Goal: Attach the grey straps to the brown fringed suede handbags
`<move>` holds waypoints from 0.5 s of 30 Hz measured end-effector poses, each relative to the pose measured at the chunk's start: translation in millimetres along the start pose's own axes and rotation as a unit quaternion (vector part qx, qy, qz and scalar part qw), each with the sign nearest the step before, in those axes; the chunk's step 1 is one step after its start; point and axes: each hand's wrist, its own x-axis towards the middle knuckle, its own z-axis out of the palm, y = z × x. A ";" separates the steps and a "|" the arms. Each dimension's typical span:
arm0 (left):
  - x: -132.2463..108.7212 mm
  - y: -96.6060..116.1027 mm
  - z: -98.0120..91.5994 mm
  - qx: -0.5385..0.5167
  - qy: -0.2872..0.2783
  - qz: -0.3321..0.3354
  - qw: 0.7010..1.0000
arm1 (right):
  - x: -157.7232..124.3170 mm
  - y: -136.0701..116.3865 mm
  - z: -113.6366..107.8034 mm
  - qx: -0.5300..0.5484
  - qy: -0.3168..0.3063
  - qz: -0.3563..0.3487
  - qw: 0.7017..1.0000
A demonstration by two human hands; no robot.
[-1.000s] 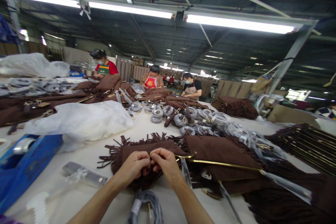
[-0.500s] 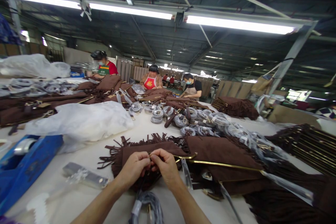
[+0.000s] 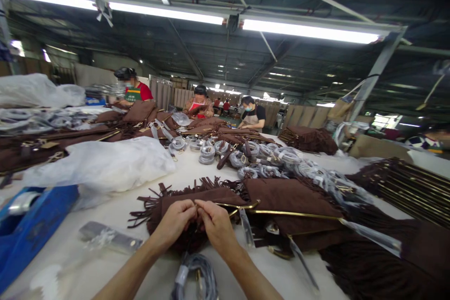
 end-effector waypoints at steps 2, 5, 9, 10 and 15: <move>-1.8 4.2 -4.0 0.037 0.004 0.039 0.999 | -11.2 -16.0 -13.4 -0.042 -0.020 0.000 0.999; -6.6 11.4 -8.4 0.129 -0.003 0.117 0.985 | -44.9 -28.7 -23.6 -0.136 -0.138 -0.059 0.979; -12.6 12.2 -12.3 0.282 -0.025 0.174 0.943 | -100.0 -5.6 -4.1 -0.267 -0.201 -0.070 0.940; -13.4 10.5 -13.5 0.317 -0.016 0.173 0.933 | -109.7 3.4 1.9 -0.279 -0.198 -0.045 0.939; -13.0 2.3 -23.9 0.392 0.017 0.091 0.915 | -117.6 15.2 -1.0 -0.260 -0.256 -0.007 0.931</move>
